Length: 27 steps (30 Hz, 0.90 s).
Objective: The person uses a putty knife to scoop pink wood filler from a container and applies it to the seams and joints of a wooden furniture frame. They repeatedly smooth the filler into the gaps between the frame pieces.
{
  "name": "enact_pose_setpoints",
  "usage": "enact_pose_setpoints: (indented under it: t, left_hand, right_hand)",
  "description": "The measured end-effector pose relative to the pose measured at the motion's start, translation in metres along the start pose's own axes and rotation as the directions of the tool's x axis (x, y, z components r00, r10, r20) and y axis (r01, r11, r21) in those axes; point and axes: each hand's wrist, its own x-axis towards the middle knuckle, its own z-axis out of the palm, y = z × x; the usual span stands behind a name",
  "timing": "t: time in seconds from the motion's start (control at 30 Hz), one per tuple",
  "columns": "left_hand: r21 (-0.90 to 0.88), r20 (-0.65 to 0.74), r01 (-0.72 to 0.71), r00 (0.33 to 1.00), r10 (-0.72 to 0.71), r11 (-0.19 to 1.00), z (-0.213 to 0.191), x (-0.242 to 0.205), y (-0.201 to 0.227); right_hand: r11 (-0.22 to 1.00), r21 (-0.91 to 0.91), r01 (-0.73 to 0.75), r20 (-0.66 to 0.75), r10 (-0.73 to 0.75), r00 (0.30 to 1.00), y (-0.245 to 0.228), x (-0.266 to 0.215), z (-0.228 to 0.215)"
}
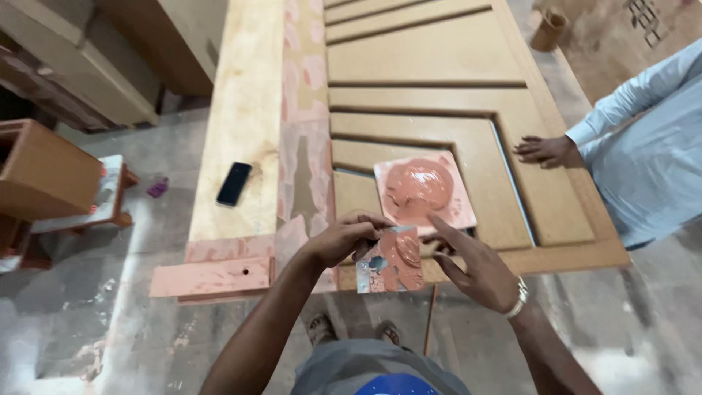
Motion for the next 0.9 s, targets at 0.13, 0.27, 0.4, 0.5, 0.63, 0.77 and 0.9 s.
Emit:
enact_pose_setpoints:
  t: [0.13, 0.27, 0.4, 0.5, 0.63, 0.77, 0.9]
  left_hand:
    - [-0.062, 0.092, -0.024, 0.995, 0.029, 0.998, 0.017, 0.011, -0.018]
    - [-0.126, 0.022, 0.000, 1.000, 0.002, 0.992, 0.028, 0.021, -0.035]
    - [-0.254, -0.087, 0.039, 0.994, -0.063, 0.966, 0.035, 0.030, -0.052]
    - [-0.338, -0.110, 0.050, 0.990, -0.092, 0.940, 0.040, 0.032, -0.065]
    - [-0.387, -0.249, 0.106, 0.945, -0.214, 0.916, 0.041, 0.035, -0.078]
    - [-0.407, -0.250, 0.021, 0.959, -0.133, 0.913, 0.040, 0.038, -0.105]
    - [-0.335, -0.223, -0.055, 0.975, -0.023, 0.940, 0.027, 0.041, -0.099]
  right_hand:
    - [0.974, -0.148, 0.172, 0.066, -0.164, 0.984, -0.018, 0.012, -0.003]
    - [0.997, -0.031, 0.072, 0.100, -0.068, 0.993, -0.008, 0.007, 0.008]
    - [0.913, 0.405, -0.046, 0.201, -0.040, 0.979, 0.015, -0.008, 0.026]
    - [0.817, 0.521, -0.249, 0.347, 0.064, 0.936, 0.036, -0.020, 0.033]
    - [0.712, 0.537, -0.452, 0.509, 0.154, 0.847, 0.047, -0.034, 0.031]
    - [0.694, 0.577, -0.431, 0.537, 0.076, 0.840, 0.050, -0.043, 0.017]
    - [0.699, 0.567, -0.437, 0.573, 0.047, 0.818, 0.043, -0.044, -0.008]
